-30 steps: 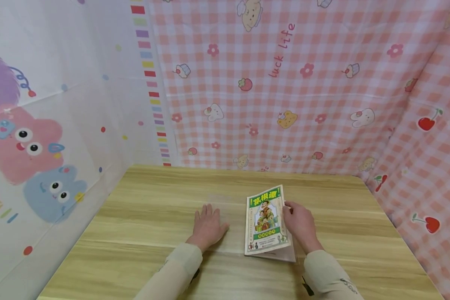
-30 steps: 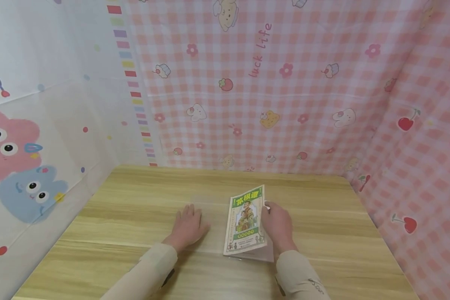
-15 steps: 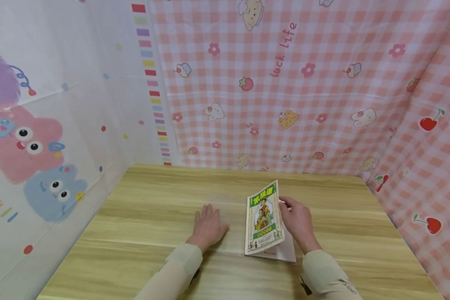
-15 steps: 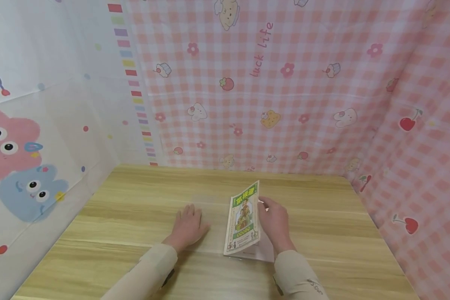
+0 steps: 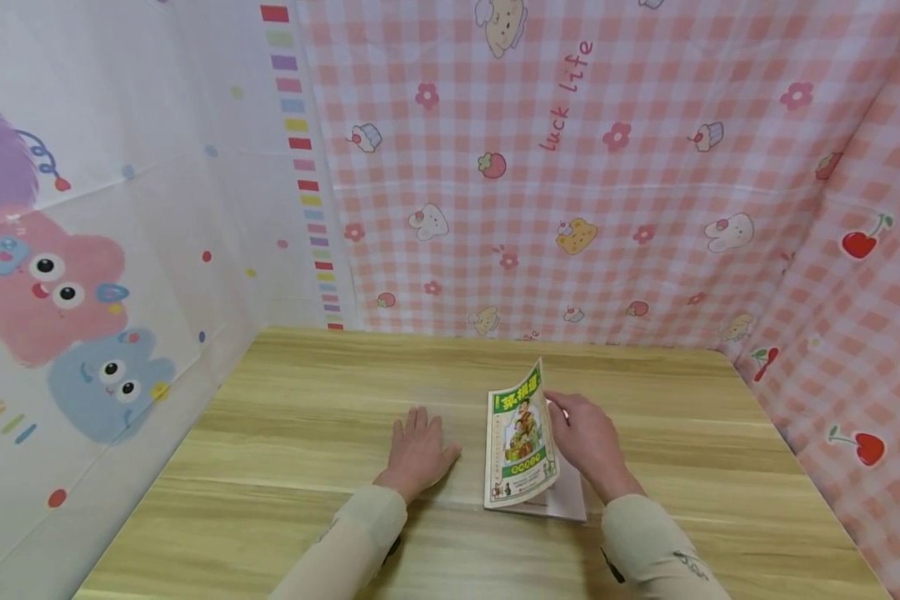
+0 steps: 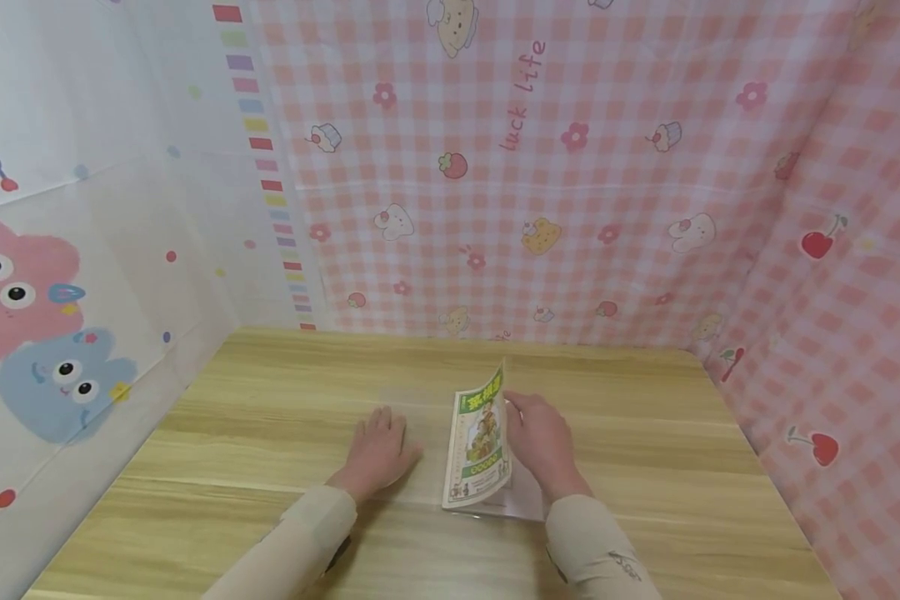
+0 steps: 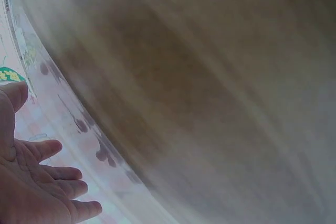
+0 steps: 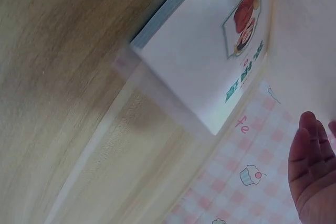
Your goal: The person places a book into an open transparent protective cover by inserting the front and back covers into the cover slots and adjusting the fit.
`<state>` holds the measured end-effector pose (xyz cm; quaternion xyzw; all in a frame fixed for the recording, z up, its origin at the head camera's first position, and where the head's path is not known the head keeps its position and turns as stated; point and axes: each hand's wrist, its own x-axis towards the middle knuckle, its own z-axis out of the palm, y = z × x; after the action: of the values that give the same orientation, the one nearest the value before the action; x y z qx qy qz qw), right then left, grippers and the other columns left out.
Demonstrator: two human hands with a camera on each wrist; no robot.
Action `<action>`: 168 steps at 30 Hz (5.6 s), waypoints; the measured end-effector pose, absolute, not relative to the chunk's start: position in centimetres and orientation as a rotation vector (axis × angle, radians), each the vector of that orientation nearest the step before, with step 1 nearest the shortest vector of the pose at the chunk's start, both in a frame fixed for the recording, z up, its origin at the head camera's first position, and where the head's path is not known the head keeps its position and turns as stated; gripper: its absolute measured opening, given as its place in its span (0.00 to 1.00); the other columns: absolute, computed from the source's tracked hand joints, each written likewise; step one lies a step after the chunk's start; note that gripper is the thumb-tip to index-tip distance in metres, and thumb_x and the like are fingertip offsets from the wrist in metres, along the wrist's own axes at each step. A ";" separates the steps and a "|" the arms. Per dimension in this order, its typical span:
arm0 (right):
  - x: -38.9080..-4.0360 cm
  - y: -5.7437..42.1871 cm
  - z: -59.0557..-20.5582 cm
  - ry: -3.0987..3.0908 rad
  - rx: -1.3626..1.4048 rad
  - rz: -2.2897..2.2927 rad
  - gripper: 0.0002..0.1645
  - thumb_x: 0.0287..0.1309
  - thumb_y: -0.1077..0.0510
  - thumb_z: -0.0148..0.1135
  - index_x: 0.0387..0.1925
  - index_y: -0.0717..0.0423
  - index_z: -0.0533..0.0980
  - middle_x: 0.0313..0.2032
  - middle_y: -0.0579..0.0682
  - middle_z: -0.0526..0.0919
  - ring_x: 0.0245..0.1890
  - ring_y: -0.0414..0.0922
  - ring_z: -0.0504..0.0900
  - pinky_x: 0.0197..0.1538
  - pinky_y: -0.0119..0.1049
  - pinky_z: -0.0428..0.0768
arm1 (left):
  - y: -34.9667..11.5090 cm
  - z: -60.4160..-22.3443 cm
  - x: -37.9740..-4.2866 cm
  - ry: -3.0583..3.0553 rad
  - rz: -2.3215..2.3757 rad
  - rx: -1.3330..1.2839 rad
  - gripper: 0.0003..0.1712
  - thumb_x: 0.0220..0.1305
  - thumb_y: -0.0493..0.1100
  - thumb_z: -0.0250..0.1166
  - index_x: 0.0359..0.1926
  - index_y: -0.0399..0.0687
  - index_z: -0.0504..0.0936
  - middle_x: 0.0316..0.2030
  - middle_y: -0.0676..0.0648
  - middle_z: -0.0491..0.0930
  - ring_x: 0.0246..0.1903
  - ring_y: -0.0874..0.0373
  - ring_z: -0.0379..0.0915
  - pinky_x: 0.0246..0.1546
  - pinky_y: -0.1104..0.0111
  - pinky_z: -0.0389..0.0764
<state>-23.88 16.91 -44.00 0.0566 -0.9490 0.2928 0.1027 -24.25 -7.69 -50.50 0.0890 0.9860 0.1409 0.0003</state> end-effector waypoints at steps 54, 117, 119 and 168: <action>-24.3 11.2 -45.9 -2.930 0.650 0.635 0.30 0.70 0.45 0.46 0.68 0.50 0.65 0.65 0.67 0.66 0.61 0.62 0.67 0.57 0.61 0.72 | -8.6 -49.0 -23.4 2.884 0.391 0.186 0.44 0.67 0.61 0.52 0.72 0.35 0.55 0.72 0.29 0.46 0.70 0.37 0.37 0.69 0.43 0.47; -24.6 8.2 -50.3 -3.049 0.779 0.313 0.38 0.61 0.35 0.51 0.65 0.53 0.70 0.70 0.62 0.61 0.69 0.62 0.51 0.59 0.68 0.65 | -9.8 -50.1 -24.9 2.902 0.450 0.264 0.32 0.73 0.46 0.45 0.71 0.32 0.55 0.72 0.30 0.49 0.70 0.38 0.41 0.68 0.43 0.51; -24.6 8.0 -50.3 -3.058 0.770 0.297 0.38 0.61 0.35 0.51 0.65 0.53 0.70 0.70 0.62 0.61 0.69 0.62 0.51 0.59 0.69 0.64 | -9.9 -50.1 -24.8 2.907 0.457 0.269 0.32 0.73 0.45 0.45 0.70 0.31 0.55 0.72 0.31 0.50 0.70 0.39 0.42 0.68 0.43 0.52; -23.9 4.8 -50.2 -2.981 0.713 0.206 0.29 0.61 0.46 0.54 0.57 0.59 0.75 0.65 0.66 0.67 0.67 0.65 0.55 0.60 0.63 0.68 | -10.0 -49.1 -24.3 2.884 0.359 0.271 0.40 0.70 0.57 0.50 0.70 0.32 0.56 0.72 0.32 0.51 0.70 0.40 0.42 0.68 0.46 0.54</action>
<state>-23.95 4.83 -50.21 0.2320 -0.9698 0.0670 0.0347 -24.31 -10.02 -49.14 0.0924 0.9820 0.1221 0.1110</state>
